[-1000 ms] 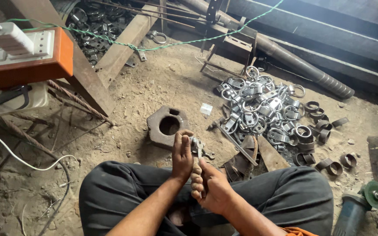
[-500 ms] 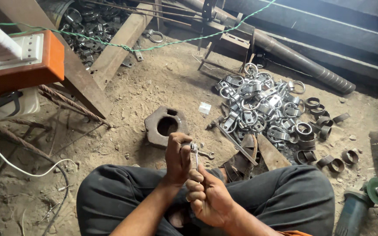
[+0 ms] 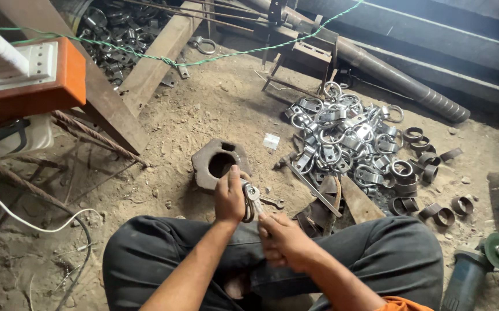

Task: The person sits on the floor and assembles metal hardware components, likely shackle assemblies, using a wrench and a hammer. They tighten nuts onto bolts and strike the components to secure them, then place the finished units into a pile.

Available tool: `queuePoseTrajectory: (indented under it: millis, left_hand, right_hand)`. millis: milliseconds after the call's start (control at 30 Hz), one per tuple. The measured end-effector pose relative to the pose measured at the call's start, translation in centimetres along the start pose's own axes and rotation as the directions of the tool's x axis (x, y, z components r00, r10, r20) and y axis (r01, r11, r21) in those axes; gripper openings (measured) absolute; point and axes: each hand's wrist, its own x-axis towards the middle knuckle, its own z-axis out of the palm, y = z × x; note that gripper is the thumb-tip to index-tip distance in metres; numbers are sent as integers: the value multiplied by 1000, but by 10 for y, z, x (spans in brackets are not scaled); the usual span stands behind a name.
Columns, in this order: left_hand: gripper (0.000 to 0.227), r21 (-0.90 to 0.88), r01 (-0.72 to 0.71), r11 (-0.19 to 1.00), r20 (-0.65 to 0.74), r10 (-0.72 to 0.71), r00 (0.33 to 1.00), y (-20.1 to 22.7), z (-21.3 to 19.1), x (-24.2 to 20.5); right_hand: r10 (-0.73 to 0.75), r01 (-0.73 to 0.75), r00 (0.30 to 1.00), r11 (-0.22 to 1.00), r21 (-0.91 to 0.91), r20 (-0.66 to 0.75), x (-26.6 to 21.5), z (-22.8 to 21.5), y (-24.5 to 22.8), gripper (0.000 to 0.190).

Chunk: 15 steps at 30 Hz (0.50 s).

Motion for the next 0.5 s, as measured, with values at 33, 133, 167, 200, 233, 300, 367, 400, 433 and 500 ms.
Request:
queuePoseTrajectory:
  millis: [33,133,167,200,233,300,367,400,433,500]
  left_hand:
    - [55,-76,86,993,59,-82,995,-2,-1,2]
    - [51,35,508,861,368,-484,794,3,-10,-1]
    - [49,154,630,761,458,-620,637,8,-11,-3]
    - [46,216,617,757,504,-628,594,13,-12,-7]
    - [44,278,598,752,545,-636,546,17,-12,-15]
    - [40,360,525,771,608,-621,494,20,-11,-18]
    - [39,400,430,810,658,-580,480,8,-10,-16]
    - [39,400,365,841,660,-540,523,-2,-12,-14]
    - [40,399,298,867,661,-497,562,-14,-15,-12]
    - [45,276,331,903,594,-430,680,-37,-19,0]
  right_hand:
    - [-27,23,999,992,-123,-34,-3,-5,-6,38]
    - [-303,164,952,418,-894,32,-18,-26,-39,50]
    - [-264,165,963,394,-904,60,-26,-34,-51,42]
    - [-224,167,971,368,-915,87,-36,-41,-65,35]
    - [-182,170,977,343,-924,112,-45,-46,-74,29]
    - [-191,164,976,347,-924,101,-56,-48,-77,30]
    - [-217,183,969,319,-930,116,-57,-51,-75,30]
    - [-242,208,960,285,-936,140,-53,-52,-74,30]
    - [-265,233,950,250,-940,165,-50,-55,-73,29]
    - [-352,222,935,467,-856,50,-43,-61,-71,35]
